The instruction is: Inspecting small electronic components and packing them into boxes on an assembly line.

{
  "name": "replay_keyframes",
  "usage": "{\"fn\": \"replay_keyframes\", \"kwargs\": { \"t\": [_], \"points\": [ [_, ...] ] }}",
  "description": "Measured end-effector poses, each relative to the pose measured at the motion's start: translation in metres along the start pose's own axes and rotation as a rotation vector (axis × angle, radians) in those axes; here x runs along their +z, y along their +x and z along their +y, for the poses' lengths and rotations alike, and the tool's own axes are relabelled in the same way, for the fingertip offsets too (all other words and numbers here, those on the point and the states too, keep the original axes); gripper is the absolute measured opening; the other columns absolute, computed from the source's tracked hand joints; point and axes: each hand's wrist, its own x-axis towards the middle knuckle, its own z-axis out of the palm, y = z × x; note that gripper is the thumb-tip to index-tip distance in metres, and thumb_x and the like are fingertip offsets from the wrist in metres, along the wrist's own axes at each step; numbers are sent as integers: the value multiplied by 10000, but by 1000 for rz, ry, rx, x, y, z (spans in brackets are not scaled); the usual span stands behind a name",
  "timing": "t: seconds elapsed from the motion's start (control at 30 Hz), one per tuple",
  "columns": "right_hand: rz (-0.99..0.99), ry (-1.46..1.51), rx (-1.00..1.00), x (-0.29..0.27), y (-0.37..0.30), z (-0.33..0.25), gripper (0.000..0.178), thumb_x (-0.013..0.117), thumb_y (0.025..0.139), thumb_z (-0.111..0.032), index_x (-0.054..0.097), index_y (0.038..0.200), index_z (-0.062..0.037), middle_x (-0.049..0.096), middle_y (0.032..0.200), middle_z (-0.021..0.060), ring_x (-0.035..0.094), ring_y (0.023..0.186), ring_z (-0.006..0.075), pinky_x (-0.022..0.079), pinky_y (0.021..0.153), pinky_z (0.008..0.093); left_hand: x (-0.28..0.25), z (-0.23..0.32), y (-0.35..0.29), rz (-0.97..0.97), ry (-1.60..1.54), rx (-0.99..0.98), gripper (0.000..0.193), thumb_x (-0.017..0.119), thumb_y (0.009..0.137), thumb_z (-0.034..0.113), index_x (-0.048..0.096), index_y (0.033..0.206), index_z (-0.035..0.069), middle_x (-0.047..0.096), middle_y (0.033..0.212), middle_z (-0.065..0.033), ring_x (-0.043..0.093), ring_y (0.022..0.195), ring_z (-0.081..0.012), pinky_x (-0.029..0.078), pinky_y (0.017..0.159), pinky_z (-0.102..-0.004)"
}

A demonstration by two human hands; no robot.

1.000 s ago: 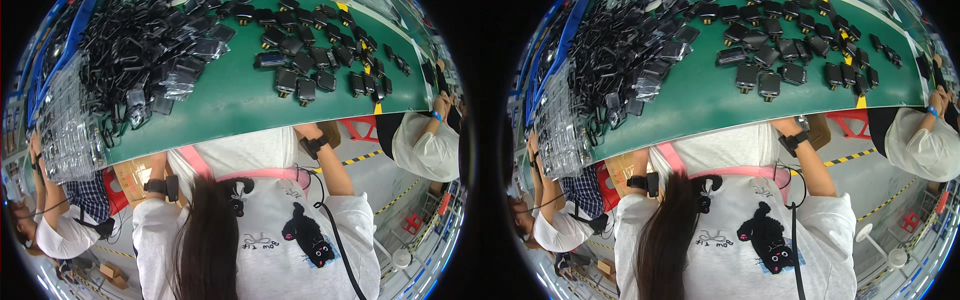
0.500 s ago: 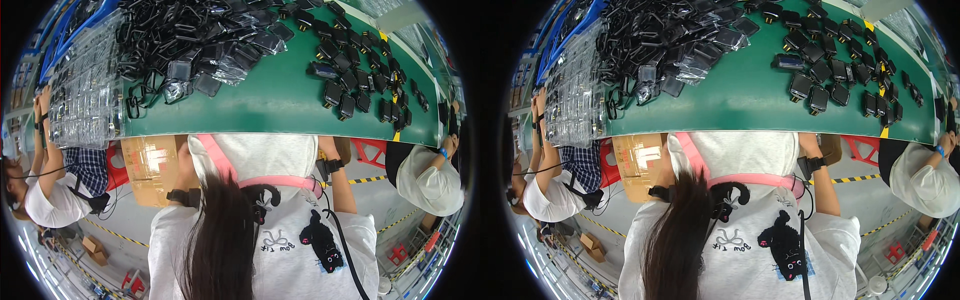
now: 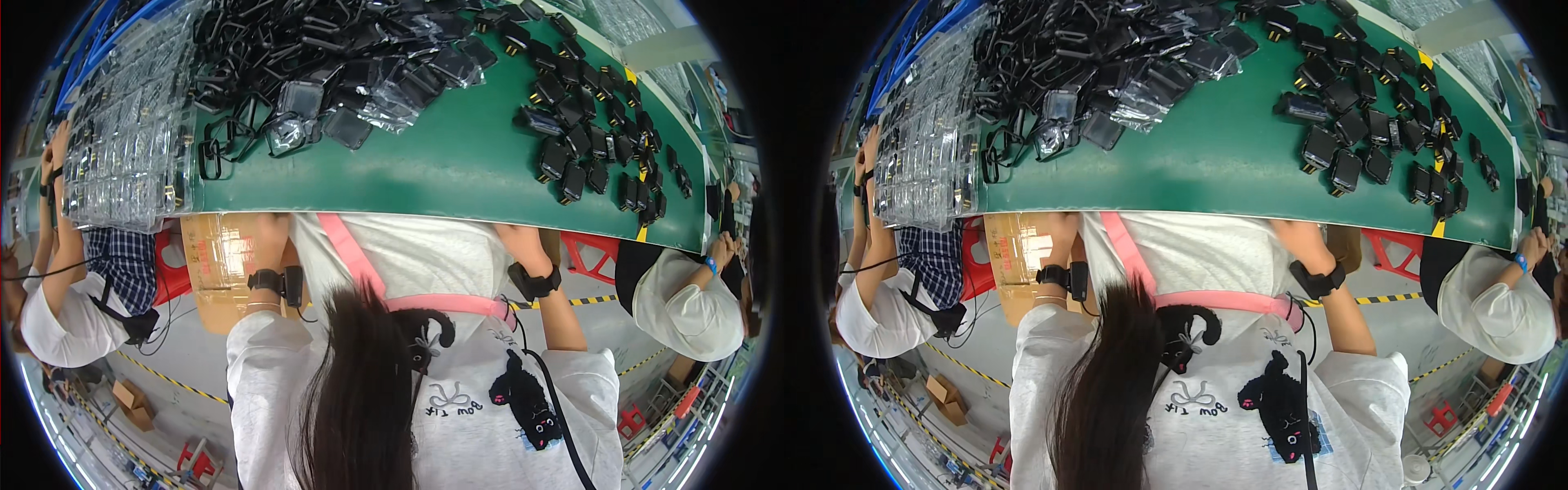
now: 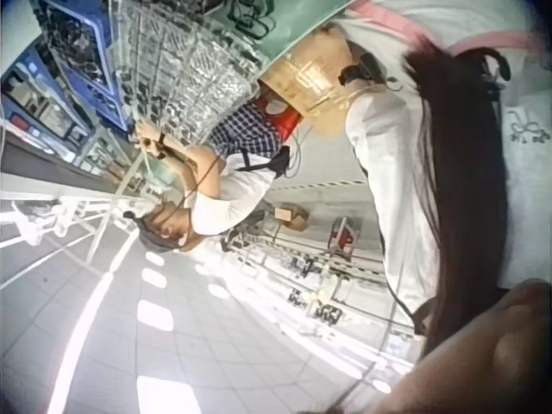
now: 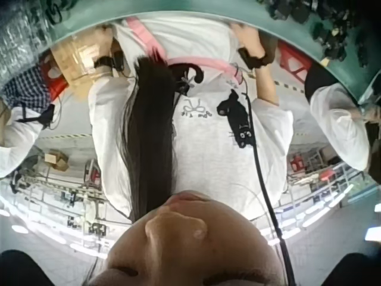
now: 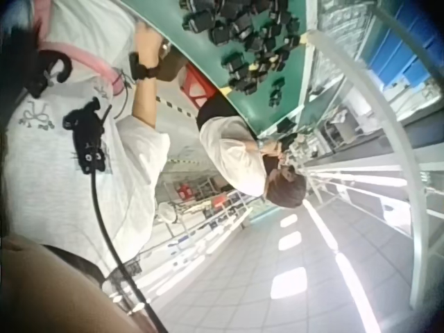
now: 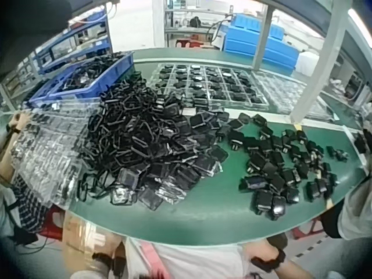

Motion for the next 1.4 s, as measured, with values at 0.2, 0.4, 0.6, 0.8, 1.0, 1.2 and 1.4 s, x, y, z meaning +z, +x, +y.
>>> {"fn": "replay_keyframes", "kwargs": {
  "t": [0.2,0.4,0.6,0.8,1.0,1.2,1.4],
  "points": [
    [-421,11,-418,46,9,-122,165,679,796,-122,631,892,3,594,978,137,605,888,286,478,768,316,-39,73,22,-204,355,-101,256,582,805,72,584,1029,-50,652,924,-200,619,866,-329,466,756,-392],
    [-586,-96,-258,84,15,-116,164,680,796,-131,610,848,7,543,949,127,583,874,286,476,756,304,-56,154,7,-354,22,-199,169,570,879,74,595,1019,-18,664,930,-105,618,847,-178,468,739,-303],
    [-658,624,99,60,19,-77,145,615,870,-132,587,846,8,592,839,67,590,790,168,476,716,293,-42,171,-15,-446,-110,-234,147,559,902,80,593,1028,11,663,938,-68,608,853,-143,462,750,-278],
    [-386,483,356,-65,-10,-34,176,536,924,-126,604,966,31,629,783,111,602,692,150,476,662,292,-32,132,-23,-394,-200,-303,171,544,920,97,583,1064,12,651,999,-68,599,897,-142,457,797,-276],
    [107,77,438,-109,-50,105,180,511,894,-61,598,1008,49,659,913,124,624,826,217,481,746,330,-21,63,-6,-255,-368,-316,177,541,900,97,608,1041,13,669,993,-126,610,812,-197,477,755,-302],
    [-4,152,131,-35,-23,51,320,628,838,-38,537,1136,34,618,1032,108,591,883,174,472,794,297,5,100,14,-419,-124,-17,223,629,838,117,590,1021,-4,646,915,-144,600,775,-222,475,726,-311],
    [-225,128,240,-19,-13,23,311,688,826,-97,534,1068,25,574,919,34,526,771,90,455,675,241,1,130,25,-649,135,52,330,732,743,147,565,979,-11,612,820,-128,570,707,-233,470,682,-328]
  ]
}}
